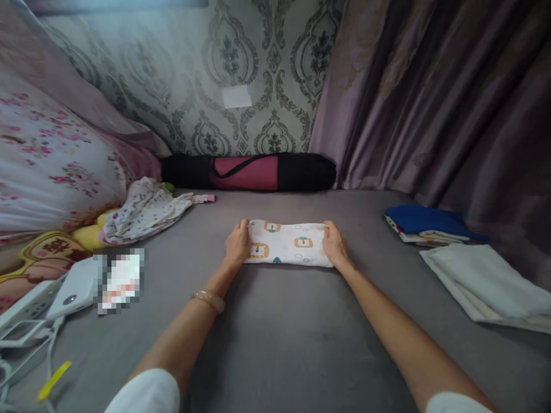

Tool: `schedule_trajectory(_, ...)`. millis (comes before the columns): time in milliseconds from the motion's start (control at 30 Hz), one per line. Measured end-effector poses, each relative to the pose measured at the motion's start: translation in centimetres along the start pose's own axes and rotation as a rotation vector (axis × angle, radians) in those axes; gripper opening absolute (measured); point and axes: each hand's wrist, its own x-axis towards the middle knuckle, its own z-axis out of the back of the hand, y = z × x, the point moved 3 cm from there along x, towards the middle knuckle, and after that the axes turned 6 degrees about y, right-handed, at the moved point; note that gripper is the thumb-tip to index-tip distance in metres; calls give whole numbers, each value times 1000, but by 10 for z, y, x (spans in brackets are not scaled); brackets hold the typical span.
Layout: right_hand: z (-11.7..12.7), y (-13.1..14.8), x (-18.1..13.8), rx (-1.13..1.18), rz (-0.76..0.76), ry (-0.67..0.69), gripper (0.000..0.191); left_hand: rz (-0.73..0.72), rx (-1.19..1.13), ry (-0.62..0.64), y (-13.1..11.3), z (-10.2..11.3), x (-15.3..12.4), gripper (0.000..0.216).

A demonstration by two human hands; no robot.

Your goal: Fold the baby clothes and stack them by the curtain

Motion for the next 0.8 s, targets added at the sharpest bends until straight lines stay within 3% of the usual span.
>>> schedule_trajectory(433, -9, -1, 15, -126, -54, 5, 39, 115, 61, 44, 10, -11, 20, 33)
schedule_trajectory(800, -6, -3, 19, -201, -164, 48, 40, 247, -84, 64, 20, -12, 30, 36)
